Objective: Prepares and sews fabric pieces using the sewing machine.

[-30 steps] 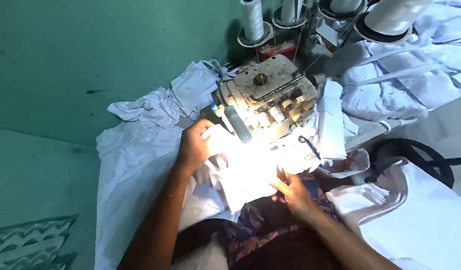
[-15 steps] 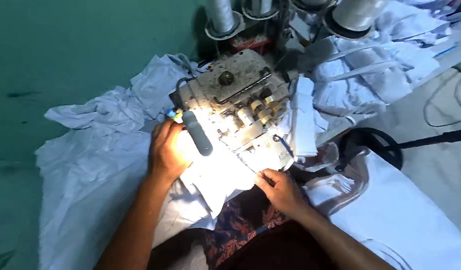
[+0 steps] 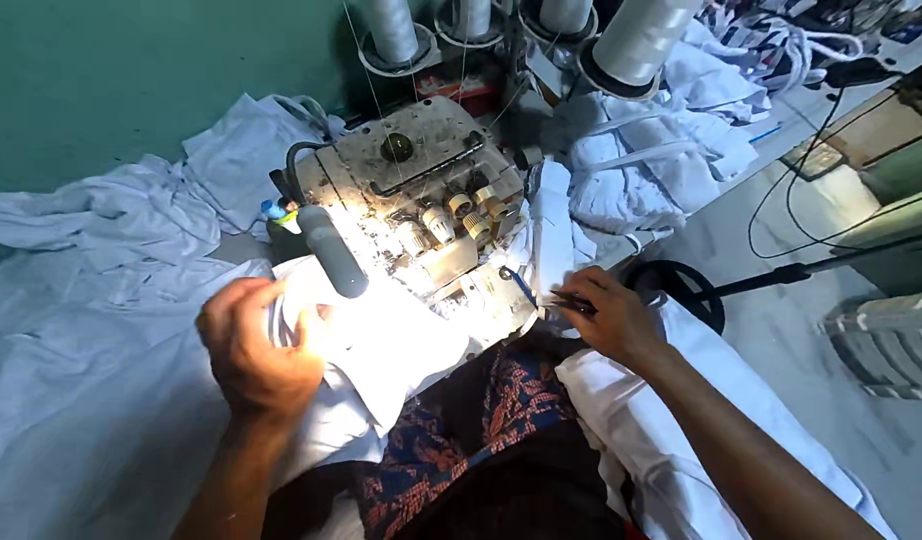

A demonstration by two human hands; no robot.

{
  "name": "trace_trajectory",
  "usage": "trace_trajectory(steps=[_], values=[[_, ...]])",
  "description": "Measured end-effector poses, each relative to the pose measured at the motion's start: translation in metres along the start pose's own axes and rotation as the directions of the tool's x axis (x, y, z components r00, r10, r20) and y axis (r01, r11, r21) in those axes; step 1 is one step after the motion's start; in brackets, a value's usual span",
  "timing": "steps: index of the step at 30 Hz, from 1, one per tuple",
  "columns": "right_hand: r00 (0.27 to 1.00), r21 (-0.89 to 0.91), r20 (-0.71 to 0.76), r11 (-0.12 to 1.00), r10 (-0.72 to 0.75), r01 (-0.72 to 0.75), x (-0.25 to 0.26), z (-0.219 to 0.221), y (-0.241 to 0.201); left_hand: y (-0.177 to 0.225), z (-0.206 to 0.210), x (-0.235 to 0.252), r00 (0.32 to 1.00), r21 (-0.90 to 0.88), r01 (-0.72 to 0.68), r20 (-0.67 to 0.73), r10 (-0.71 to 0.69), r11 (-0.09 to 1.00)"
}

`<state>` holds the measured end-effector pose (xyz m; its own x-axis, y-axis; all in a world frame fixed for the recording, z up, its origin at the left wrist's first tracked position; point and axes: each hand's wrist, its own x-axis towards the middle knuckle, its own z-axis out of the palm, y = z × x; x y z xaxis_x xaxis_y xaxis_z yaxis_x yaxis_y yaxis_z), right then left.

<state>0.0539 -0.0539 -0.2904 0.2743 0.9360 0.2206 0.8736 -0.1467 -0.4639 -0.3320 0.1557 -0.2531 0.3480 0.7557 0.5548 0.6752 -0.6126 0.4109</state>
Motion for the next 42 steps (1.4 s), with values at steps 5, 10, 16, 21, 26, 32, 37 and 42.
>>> trace_trajectory(steps=[5,10,16,21,26,32,37,42], values=[[0.997,0.002,-0.080,1.000,-0.009,0.009,-0.003,0.002,-0.008,0.014,0.012,0.003,0.990,0.020,-0.139,0.032,0.138,0.990],[0.995,0.508,-0.067,0.861,0.080,-0.035,-0.004,0.038,-0.089,0.007,0.005,0.024,0.953,0.021,-0.235,0.201,0.226,0.972],[0.922,0.700,0.329,0.603,0.204,-0.383,0.006,0.082,-0.145,-0.015,-0.040,0.047,0.844,0.076,-0.434,0.383,0.376,0.898],[0.905,0.703,0.365,0.573,0.217,-0.421,-0.006,0.084,-0.131,-0.029,-0.061,0.060,0.913,0.274,-0.338,0.328,0.243,0.900],[0.989,0.580,-0.013,0.807,0.145,-0.111,-0.007,0.056,-0.094,0.024,-0.033,0.011,0.956,0.144,-0.263,0.175,0.237,0.954],[0.985,0.120,-0.170,0.993,0.024,-0.003,-0.005,-0.006,-0.018,0.052,-0.011,-0.043,0.968,-0.048,-0.245,0.049,0.247,0.968],[0.996,0.017,-0.011,0.996,-0.092,0.092,0.002,-0.004,0.005,0.065,-0.001,-0.059,0.955,-0.142,-0.248,0.128,0.266,0.958],[0.998,0.128,0.020,0.990,-0.058,0.055,0.007,0.001,0.013,0.093,-0.001,-0.066,0.952,-0.193,-0.250,0.127,0.277,0.949]])
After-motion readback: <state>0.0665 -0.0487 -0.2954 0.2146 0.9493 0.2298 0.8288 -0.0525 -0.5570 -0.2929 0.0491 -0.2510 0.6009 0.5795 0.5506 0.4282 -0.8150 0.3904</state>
